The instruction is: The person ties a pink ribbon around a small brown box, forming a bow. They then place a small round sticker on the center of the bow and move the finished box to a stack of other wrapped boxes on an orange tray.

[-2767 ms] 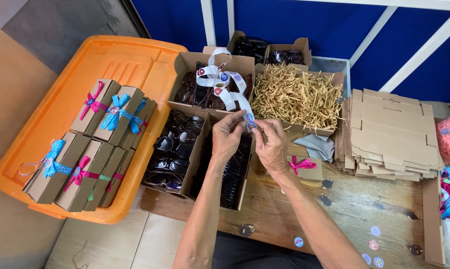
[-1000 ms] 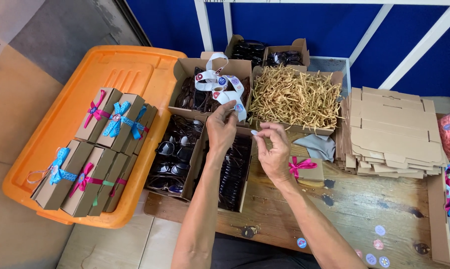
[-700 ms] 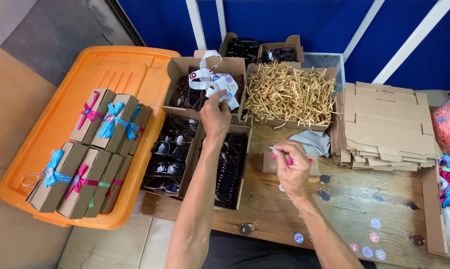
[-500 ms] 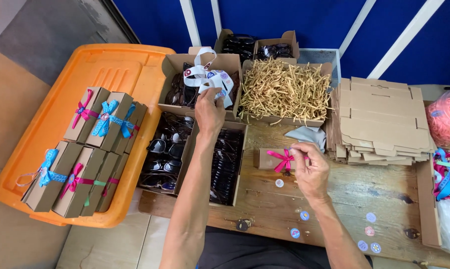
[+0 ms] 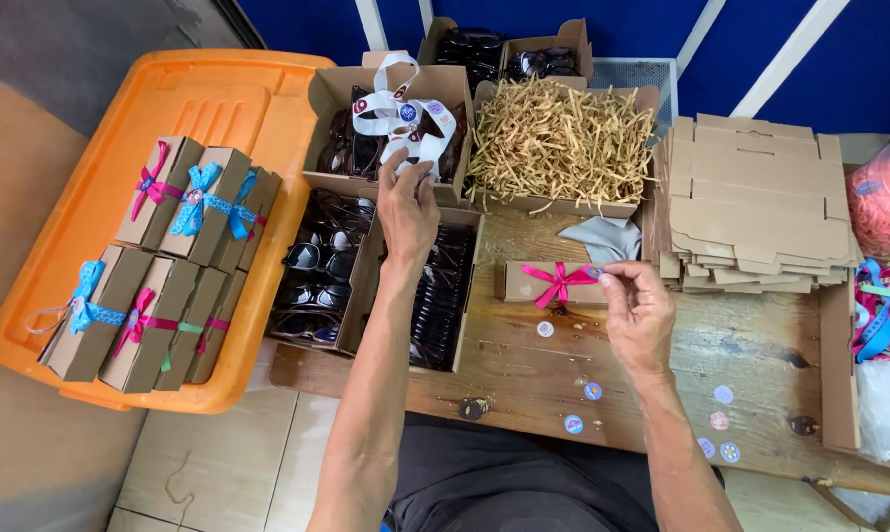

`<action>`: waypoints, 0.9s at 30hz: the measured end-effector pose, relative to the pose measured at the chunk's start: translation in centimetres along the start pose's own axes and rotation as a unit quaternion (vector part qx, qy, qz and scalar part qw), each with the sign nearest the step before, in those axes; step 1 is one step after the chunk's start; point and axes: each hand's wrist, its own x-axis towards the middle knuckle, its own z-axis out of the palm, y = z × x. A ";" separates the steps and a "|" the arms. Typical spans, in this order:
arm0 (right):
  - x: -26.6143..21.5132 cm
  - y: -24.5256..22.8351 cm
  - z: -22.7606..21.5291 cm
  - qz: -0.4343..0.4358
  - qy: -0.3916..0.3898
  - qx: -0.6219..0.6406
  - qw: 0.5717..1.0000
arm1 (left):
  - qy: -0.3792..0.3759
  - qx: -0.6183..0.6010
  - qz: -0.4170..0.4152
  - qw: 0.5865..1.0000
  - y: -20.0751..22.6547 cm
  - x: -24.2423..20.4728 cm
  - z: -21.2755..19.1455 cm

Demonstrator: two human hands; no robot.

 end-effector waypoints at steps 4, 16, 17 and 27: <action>0.2 0.7 0.2 0.018 -0.010 0.018 1.000 | 0.023 -0.021 0.004 1.000 0.9 -1.3 -0.1; 2.1 0.9 1.0 0.022 -0.085 -0.009 0.996 | -0.204 -0.207 -0.034 0.956 8.0 -6.8 2.0; 2.2 0.3 1.0 0.017 -0.099 -0.026 0.995 | -0.249 -0.213 -0.054 0.943 8.6 -6.9 1.8; 2.1 0.6 1.7 0.022 -0.183 -0.094 0.978 | -0.392 -0.248 -0.140 0.875 8.8 -7.2 1.4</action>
